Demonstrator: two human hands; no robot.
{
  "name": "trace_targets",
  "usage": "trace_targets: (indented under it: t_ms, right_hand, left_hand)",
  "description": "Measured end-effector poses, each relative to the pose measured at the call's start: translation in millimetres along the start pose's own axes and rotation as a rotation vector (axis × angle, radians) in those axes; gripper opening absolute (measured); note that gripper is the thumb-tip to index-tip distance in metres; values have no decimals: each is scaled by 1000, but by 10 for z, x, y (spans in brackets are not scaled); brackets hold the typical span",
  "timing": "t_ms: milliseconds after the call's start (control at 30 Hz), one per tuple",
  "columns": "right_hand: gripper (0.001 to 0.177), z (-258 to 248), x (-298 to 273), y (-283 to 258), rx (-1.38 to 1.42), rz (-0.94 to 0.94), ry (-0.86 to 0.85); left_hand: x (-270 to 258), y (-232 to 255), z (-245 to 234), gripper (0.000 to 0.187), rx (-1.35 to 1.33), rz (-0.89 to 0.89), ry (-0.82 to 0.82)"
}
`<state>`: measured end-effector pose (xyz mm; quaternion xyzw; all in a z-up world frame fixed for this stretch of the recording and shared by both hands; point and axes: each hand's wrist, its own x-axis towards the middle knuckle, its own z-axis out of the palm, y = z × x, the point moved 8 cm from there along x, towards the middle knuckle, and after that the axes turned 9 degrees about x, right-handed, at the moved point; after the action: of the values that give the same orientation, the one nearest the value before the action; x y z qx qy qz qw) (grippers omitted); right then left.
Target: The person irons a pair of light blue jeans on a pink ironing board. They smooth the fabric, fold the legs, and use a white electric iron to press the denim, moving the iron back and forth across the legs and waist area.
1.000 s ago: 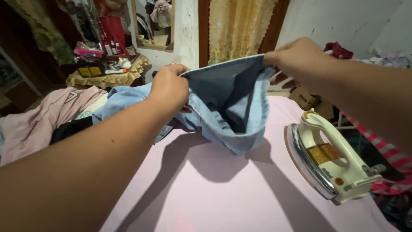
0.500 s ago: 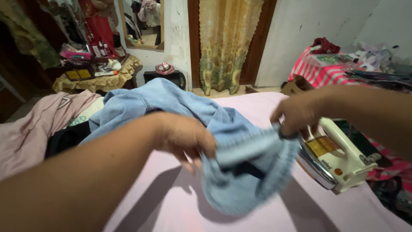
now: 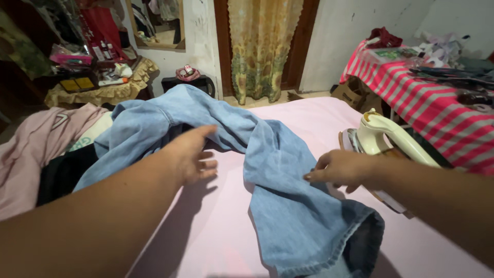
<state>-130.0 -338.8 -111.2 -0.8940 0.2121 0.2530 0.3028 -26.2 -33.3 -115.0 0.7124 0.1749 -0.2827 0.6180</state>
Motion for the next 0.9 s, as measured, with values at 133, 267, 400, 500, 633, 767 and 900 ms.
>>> trace_targets:
  t_ms: [133, 267, 400, 500, 633, 767, 900]
  right_hand:
    - [80, 224, -31, -112, 16, -34, 68]
    - [62, 398, -92, -457, -203, -241, 122]
    - [44, 317, -67, -613, 39, -328, -19]
    - [42, 62, 0, -644, 886, -228, -236]
    - [41, -560, -21, -456, 1357, -211, -214]
    - [38, -822, 71, -163, 1510, -214, -62]
    - [33, -685, 230, 228, 1254, 112, 121]
  left_hand:
    - [86, 96, -146, 92, -151, 11, 68]
    - [196, 190, -41, 105, -229, -29, 32]
    - [328, 266, -27, 103, -322, -76, 90]
    - [404, 282, 9, 103, -298, -104, 56]
    - [598, 239, 37, 100, -267, -132, 53]
    - [829, 298, -2, 71, -335, -90, 61]
    - [937, 511, -228, 50, -375, 100, 122]
